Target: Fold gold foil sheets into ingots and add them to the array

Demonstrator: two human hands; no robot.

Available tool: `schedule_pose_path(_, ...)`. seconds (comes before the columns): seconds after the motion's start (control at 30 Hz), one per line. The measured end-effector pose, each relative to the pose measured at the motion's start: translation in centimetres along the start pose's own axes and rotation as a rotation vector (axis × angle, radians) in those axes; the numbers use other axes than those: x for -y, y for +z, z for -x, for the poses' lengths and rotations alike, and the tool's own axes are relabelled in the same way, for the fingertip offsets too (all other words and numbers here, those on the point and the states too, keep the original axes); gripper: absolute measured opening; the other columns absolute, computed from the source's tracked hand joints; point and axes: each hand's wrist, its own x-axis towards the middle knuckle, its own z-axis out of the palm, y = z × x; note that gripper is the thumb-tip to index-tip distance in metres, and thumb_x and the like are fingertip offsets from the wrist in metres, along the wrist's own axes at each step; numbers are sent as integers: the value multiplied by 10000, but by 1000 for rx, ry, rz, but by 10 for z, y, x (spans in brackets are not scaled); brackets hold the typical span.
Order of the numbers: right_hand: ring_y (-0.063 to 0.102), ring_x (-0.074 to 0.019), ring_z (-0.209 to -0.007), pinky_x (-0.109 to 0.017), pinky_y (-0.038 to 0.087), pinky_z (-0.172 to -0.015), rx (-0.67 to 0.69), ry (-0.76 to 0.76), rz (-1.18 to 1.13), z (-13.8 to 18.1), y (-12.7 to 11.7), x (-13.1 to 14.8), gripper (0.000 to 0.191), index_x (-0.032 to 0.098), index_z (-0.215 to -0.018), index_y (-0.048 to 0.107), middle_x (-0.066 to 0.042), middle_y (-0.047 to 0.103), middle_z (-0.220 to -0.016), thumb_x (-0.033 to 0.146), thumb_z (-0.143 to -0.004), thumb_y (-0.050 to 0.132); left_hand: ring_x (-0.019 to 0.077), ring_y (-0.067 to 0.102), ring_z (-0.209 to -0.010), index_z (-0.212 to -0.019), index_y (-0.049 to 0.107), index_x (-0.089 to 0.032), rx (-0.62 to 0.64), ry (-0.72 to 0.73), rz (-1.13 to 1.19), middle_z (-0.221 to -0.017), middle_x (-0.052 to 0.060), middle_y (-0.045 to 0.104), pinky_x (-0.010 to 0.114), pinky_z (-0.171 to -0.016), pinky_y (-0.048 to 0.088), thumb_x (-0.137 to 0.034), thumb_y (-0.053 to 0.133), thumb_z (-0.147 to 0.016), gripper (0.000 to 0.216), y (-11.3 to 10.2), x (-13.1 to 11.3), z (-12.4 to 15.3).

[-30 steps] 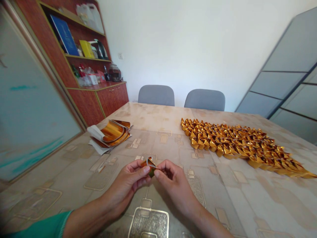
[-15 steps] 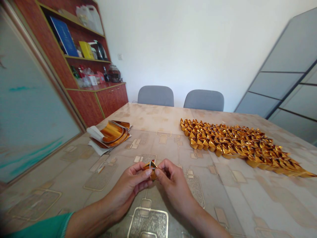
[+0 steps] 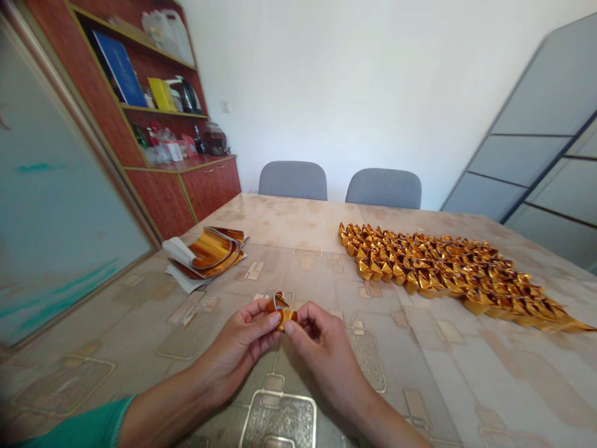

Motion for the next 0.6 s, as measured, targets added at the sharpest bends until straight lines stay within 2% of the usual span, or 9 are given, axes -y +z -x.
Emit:
schedule_pose_path(0.13,425,-144,-640,-272,344,-585,-19,-52,33,1,0,-1,283,198,-699,533,15,517,-662,397,-891,590,75,626,-618,-772,651,-128,-34,32,-36,-737,4,719,175,-603,512,-192,918,-575,338,0,2,1)
schedule_pose_path(0.23,419,-148,-645,-279,345,-593,-24,-74,43,0,-1,-1,287,201,-687,519,15,509,-661,394,-888,587,73,619,-606,-770,642,-131,-33,16,-54,-731,3,716,180,-605,513,-206,928,-556,365,1,1,0)
schedule_pose_path(0.4,374,-138,-616,-270,310,-565,-28,-19,-25,-2,-3,-1,301,213,-680,478,38,444,-637,408,-875,598,104,650,-675,-808,654,-140,-31,-21,-51,-781,20,725,235,-684,554,-292,923,-575,386,3,-2,0)
schedule_pose_path(0.6,379,-141,-625,-274,304,-567,36,4,-25,-2,-4,4,312,211,-688,499,33,445,-646,445,-872,592,93,637,-634,-771,671,-134,-21,-1,-57,-739,14,720,208,-638,529,-278,911,-588,334,-1,-1,0)
